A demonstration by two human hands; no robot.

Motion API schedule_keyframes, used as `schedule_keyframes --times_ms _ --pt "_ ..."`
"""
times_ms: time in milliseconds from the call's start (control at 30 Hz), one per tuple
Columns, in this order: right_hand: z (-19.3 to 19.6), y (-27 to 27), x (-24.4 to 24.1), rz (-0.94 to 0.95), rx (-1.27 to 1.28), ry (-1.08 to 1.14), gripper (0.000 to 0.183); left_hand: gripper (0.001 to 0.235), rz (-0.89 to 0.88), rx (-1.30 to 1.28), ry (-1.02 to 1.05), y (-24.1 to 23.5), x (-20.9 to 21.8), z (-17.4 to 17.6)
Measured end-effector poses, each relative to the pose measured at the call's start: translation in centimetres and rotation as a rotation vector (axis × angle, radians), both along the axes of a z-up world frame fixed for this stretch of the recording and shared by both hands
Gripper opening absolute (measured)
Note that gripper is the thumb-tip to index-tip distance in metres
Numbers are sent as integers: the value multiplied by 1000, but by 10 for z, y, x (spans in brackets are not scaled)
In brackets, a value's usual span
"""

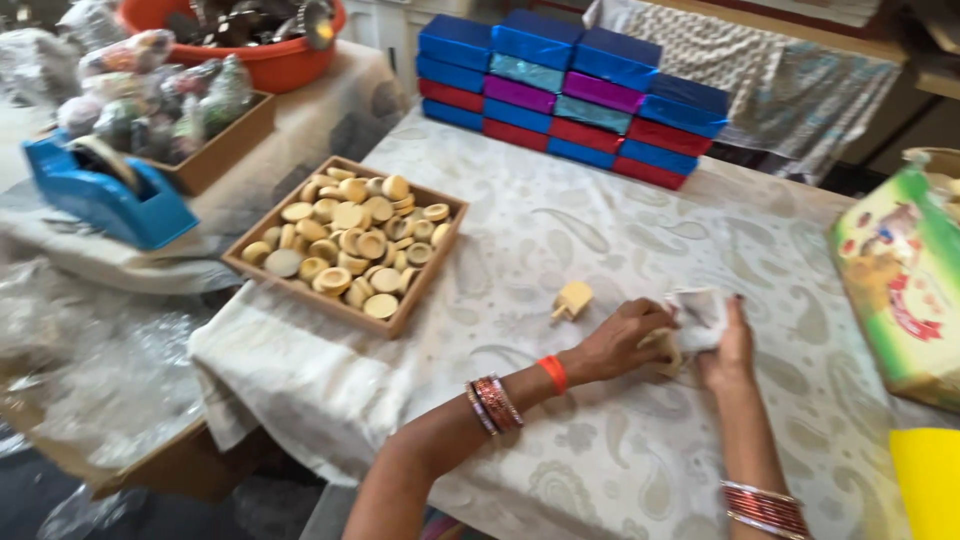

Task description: The person cleans wooden toy parts with a cloth, places a spindle into a small wooden box, adds circular discs, and then organizes finished products and materials in a warehouse setting.

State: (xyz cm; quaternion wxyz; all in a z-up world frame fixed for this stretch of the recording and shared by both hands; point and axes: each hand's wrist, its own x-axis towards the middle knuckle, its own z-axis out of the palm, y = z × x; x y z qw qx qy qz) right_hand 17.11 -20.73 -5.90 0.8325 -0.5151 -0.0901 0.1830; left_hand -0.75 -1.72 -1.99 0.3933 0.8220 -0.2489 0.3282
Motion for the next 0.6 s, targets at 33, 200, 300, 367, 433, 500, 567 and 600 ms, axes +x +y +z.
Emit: schedule_keyframes --times_ms 33,200,300,367,433,500,567,600 --pt "6 -1 -4 15 0 2 56 41 15 0 2 2 -10 15" --pt "26 -10 -14 -2 107 57 75 30 164 -121 10 8 -28 59" --pt "18 -13 -9 -15 147 51 73 20 180 -77 15 16 -31 67" --pt "15 -11 -4 -11 134 74 73 19 165 -46 26 32 -37 74" --pt "14 -12 -6 -13 123 97 74 19 144 -12 37 54 -54 85" --pt "17 -12 -11 16 144 118 74 16 213 68 -45 82 -80 101" --pt "14 -12 -8 16 139 130 74 16 304 119 -81 124 -111 112" --pt "14 -12 -7 19 131 140 74 15 397 166 -118 146 -127 117"
